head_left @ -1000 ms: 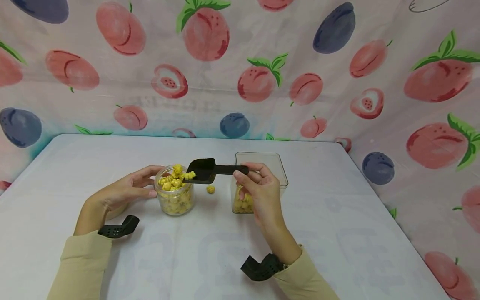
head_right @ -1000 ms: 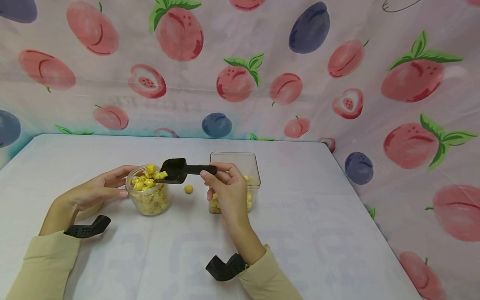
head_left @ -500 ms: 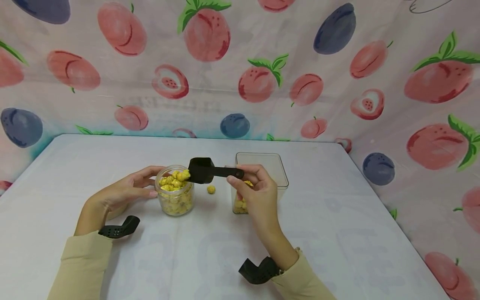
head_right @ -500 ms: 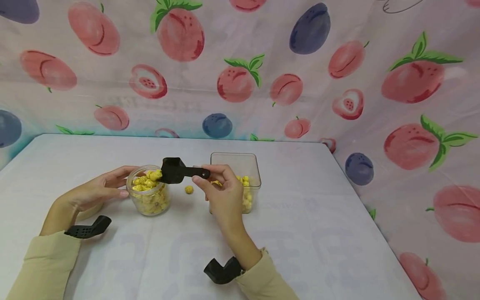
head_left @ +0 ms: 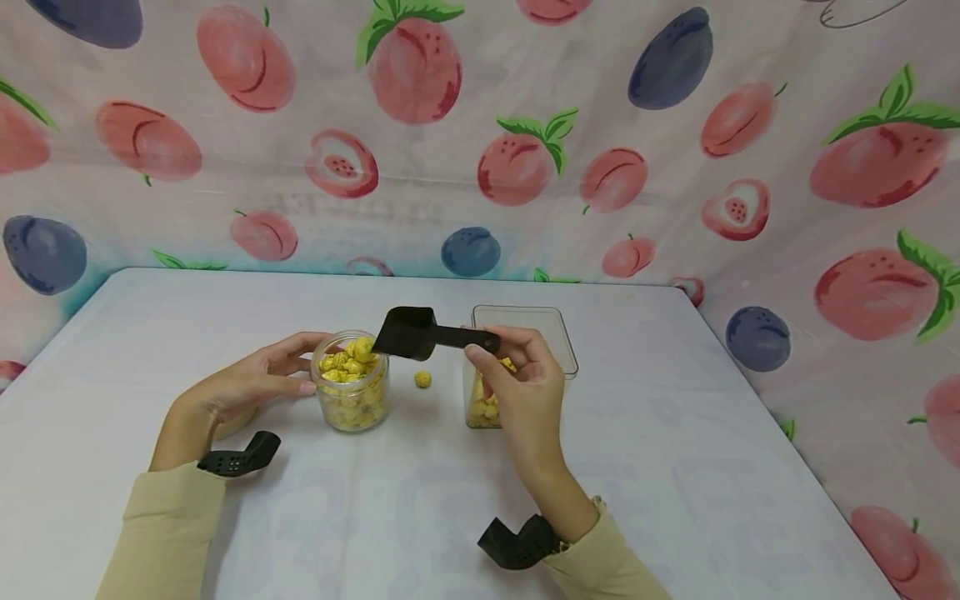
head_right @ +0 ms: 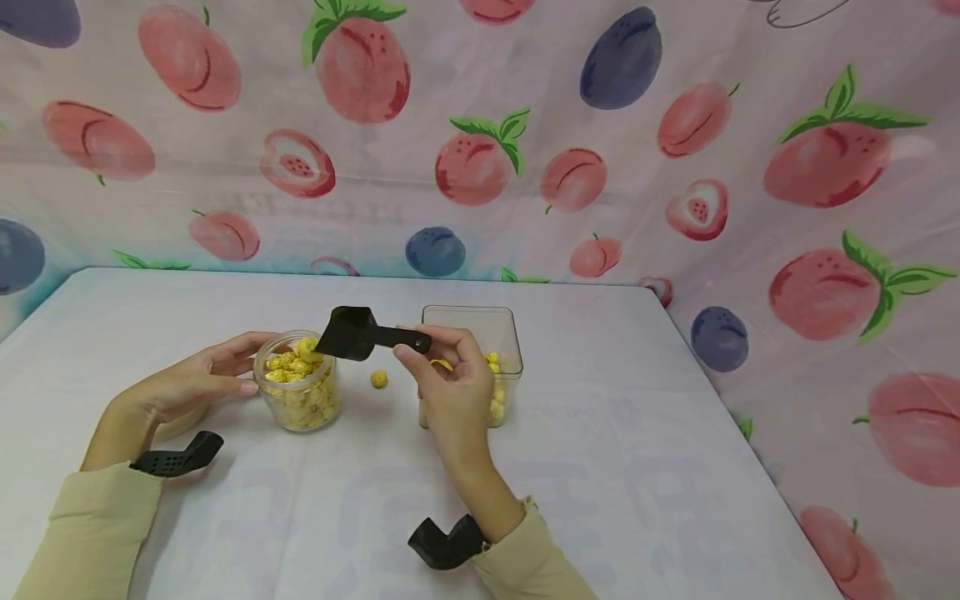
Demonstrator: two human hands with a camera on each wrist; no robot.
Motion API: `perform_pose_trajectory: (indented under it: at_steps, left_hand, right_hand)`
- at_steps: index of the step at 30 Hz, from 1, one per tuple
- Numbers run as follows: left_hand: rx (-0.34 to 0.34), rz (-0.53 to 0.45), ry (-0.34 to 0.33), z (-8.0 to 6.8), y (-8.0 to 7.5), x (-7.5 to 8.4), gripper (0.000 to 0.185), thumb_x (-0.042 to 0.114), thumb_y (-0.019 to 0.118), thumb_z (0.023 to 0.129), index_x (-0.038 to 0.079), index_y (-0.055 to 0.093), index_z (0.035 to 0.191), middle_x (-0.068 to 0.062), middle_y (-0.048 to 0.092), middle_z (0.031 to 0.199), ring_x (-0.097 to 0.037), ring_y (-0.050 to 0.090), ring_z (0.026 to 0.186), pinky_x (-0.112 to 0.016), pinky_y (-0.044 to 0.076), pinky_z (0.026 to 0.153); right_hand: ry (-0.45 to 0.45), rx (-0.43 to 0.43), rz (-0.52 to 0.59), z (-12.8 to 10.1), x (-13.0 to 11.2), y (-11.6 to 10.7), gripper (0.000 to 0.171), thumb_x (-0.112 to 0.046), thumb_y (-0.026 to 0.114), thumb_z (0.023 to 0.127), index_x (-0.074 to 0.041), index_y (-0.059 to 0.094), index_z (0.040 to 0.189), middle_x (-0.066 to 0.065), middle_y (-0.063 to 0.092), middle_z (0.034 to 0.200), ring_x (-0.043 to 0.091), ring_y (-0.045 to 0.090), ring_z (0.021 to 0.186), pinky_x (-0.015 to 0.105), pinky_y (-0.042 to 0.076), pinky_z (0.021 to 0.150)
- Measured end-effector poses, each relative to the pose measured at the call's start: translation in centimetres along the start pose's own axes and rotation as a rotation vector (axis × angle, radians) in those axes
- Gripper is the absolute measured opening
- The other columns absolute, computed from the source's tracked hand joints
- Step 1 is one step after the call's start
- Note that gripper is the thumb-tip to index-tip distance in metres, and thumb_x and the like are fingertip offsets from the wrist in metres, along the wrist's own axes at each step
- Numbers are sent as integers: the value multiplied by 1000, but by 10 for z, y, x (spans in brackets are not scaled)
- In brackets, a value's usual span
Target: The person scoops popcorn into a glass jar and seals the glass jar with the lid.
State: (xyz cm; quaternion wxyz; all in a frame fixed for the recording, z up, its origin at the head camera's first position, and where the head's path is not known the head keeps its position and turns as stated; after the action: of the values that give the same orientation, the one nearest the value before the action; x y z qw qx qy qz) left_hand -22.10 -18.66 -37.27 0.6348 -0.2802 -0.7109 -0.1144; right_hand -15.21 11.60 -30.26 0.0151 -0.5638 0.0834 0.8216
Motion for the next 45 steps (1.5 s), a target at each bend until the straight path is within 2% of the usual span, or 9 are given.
perform_pose_trajectory:
  at_steps: [9, 13, 18, 24, 30, 35, 40, 45]
  left_hand:
    - [-17, 4, 32, 0, 0, 1, 60, 12, 63, 85, 18, 37, 139, 8, 51, 127, -12, 50, 112, -38, 36, 94]
    - [-29, 0, 51, 1, 0, 2, 60, 11, 62, 86, 16, 37, 139, 8, 52, 127, -11, 51, 112, -38, 37, 94]
    - [-32, -5, 47, 1, 0, 1, 62, 11, 63, 85, 13, 35, 141, 8, 52, 128, -12, 51, 112, -38, 36, 94]
    - [-32, -16, 43, 1, 0, 0, 62, 11, 62, 86, 12, 34, 141, 5, 53, 127, -16, 51, 112, -39, 36, 94]
    - [-37, -19, 47, 3, 0, -2, 61, 11, 63, 86, 15, 36, 141, 5, 54, 127, -16, 51, 112, -38, 36, 94]
    - [-48, -9, 59, 4, 0, -1, 63, 10, 62, 86, 11, 33, 141, 5, 54, 127, -16, 52, 111, -39, 37, 94]
    - [-35, 0, 55, 2, 0, 1, 60, 11, 63, 85, 12, 36, 140, 7, 53, 126, -15, 52, 111, -39, 37, 94]
    - [-29, -14, 40, 1, -1, -1, 61, 11, 63, 85, 13, 36, 140, 6, 51, 128, -15, 51, 112, -38, 38, 94]
  right_hand:
    - [-19, 8, 30, -1, 0, 0, 31, -6, 71, 81, -3, 60, 109, -6, 69, 85, 10, 44, 55, 18, 41, 51]
    - [3, -6, 38, -1, 0, 2, 30, -6, 71, 81, -4, 60, 109, -7, 69, 84, 11, 43, 55, 18, 40, 51]
    - [9, -35, -22, -3, 3, 9, 29, -7, 73, 79, -5, 62, 106, 0, 68, 84, 12, 48, 60, 18, 39, 50]
    - [-106, -77, -130, -7, 6, 26, 28, -11, 74, 78, -3, 63, 103, 13, 68, 90, 12, 58, 73, 18, 51, 62]
    - [-136, -91, -205, -9, 11, 36, 27, -15, 74, 78, -4, 64, 101, 9, 68, 86, 10, 56, 69, 19, 48, 57]
    - [-169, -43, -229, -4, 3, 26, 28, -16, 74, 79, -5, 64, 102, 10, 68, 87, 12, 57, 72, 19, 49, 61]
    - [-184, 24, -153, 6, -11, 8, 31, -10, 73, 79, 1, 62, 106, 12, 67, 91, 10, 60, 80, 17, 51, 67]
    - [-127, 80, -79, 16, -18, -15, 32, -12, 70, 82, -2, 60, 111, 1, 64, 82, 10, 50, 63, 17, 43, 54]
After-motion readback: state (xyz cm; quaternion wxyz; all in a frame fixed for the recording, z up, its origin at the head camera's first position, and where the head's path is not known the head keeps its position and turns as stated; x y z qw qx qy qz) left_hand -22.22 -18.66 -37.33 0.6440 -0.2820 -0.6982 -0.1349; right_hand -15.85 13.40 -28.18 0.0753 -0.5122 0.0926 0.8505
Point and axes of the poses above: each hand's wrist, its own z-axis towards the middle knuckle, its own y-axis out of the palm, x = y × z, the point moved 3 cm from there along z, towards the middle knuckle
